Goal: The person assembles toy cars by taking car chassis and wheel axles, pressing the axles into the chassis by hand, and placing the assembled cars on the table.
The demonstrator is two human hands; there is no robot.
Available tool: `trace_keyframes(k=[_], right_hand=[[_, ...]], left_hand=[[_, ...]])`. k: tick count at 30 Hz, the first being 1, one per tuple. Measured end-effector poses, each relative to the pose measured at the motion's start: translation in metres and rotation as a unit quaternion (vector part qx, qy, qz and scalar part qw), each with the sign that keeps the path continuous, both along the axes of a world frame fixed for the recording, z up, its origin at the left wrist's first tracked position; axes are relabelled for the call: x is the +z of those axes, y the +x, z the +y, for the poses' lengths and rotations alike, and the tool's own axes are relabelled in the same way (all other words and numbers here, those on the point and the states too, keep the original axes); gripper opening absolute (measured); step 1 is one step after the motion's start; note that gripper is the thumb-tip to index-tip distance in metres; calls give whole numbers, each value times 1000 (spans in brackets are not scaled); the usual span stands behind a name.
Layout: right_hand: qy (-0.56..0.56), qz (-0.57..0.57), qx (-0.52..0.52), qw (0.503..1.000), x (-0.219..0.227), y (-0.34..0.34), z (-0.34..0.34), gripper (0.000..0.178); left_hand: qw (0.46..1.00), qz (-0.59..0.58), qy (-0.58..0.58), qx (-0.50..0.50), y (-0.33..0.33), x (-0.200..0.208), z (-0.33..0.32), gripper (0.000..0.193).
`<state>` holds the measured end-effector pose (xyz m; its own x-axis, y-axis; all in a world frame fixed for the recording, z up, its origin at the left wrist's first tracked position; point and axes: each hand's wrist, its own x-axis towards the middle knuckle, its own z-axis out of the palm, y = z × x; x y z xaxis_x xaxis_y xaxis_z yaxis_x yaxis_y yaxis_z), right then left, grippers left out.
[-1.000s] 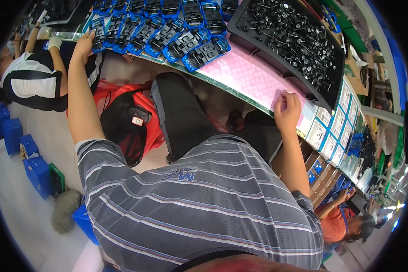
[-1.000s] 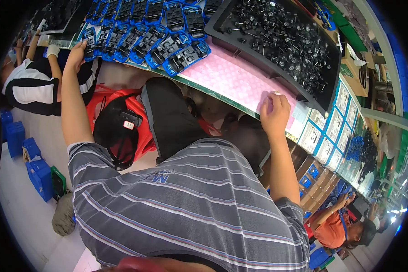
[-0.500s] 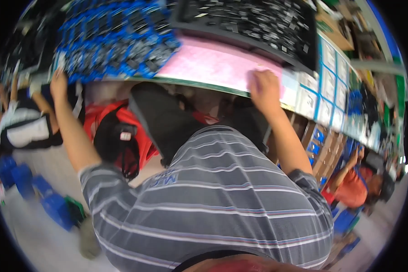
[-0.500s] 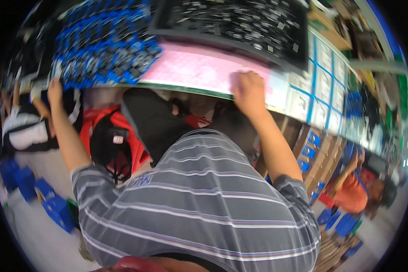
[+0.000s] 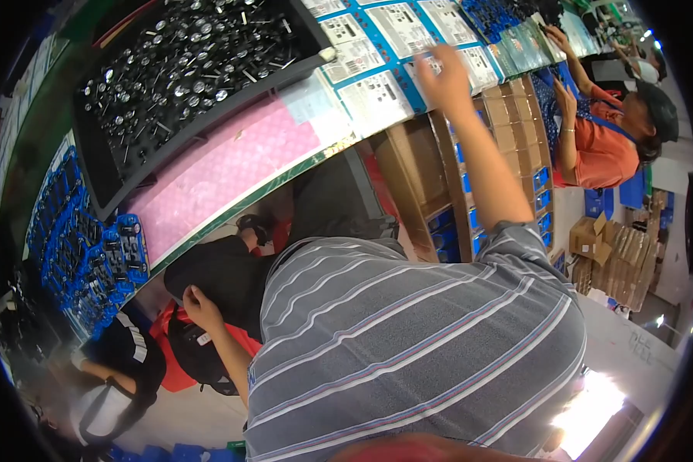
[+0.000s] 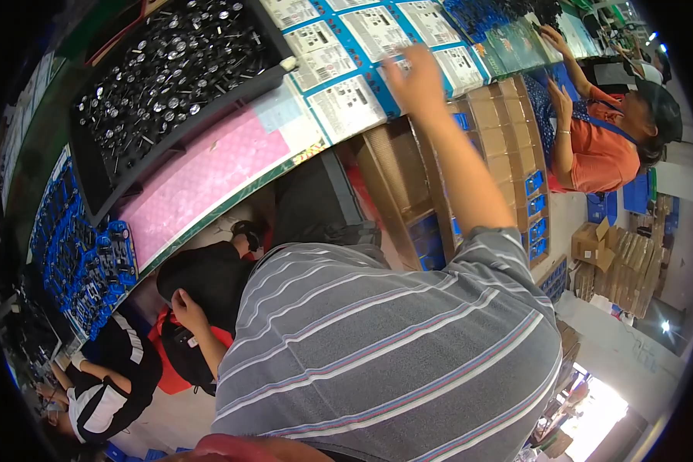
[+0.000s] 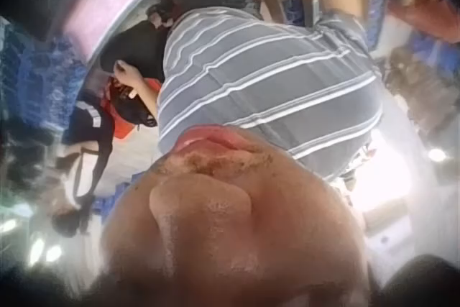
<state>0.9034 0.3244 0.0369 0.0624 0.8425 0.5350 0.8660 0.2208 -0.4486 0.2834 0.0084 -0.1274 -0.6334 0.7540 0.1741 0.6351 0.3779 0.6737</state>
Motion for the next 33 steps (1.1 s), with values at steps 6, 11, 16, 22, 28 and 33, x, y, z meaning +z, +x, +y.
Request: trace_keyframes(k=[6,11,16,22,28,33], right_hand=[[7,-181,-294,938,-17,190,66,59],[-56,-141,-284,947,-20,210,63,51],[-127,101,-230,960,9,101,5,44],[-32,270,64,960,35,-85,-95,27],[-125,113,357,919,86,-170,-82,56],[3,-193,279,941,89,-167,86,53]], left_hand=[[986,-121,-45,-104,45,49,66,28],[963,-230,-22,-140,113,105,90,23],[916,-352,-21,-192,183,152,106,20],[760,-521,-5,-388,239,172,154,44],[616,-737,121,-250,234,184,168,45],[653,-713,116,-225,204,179,142,36]])
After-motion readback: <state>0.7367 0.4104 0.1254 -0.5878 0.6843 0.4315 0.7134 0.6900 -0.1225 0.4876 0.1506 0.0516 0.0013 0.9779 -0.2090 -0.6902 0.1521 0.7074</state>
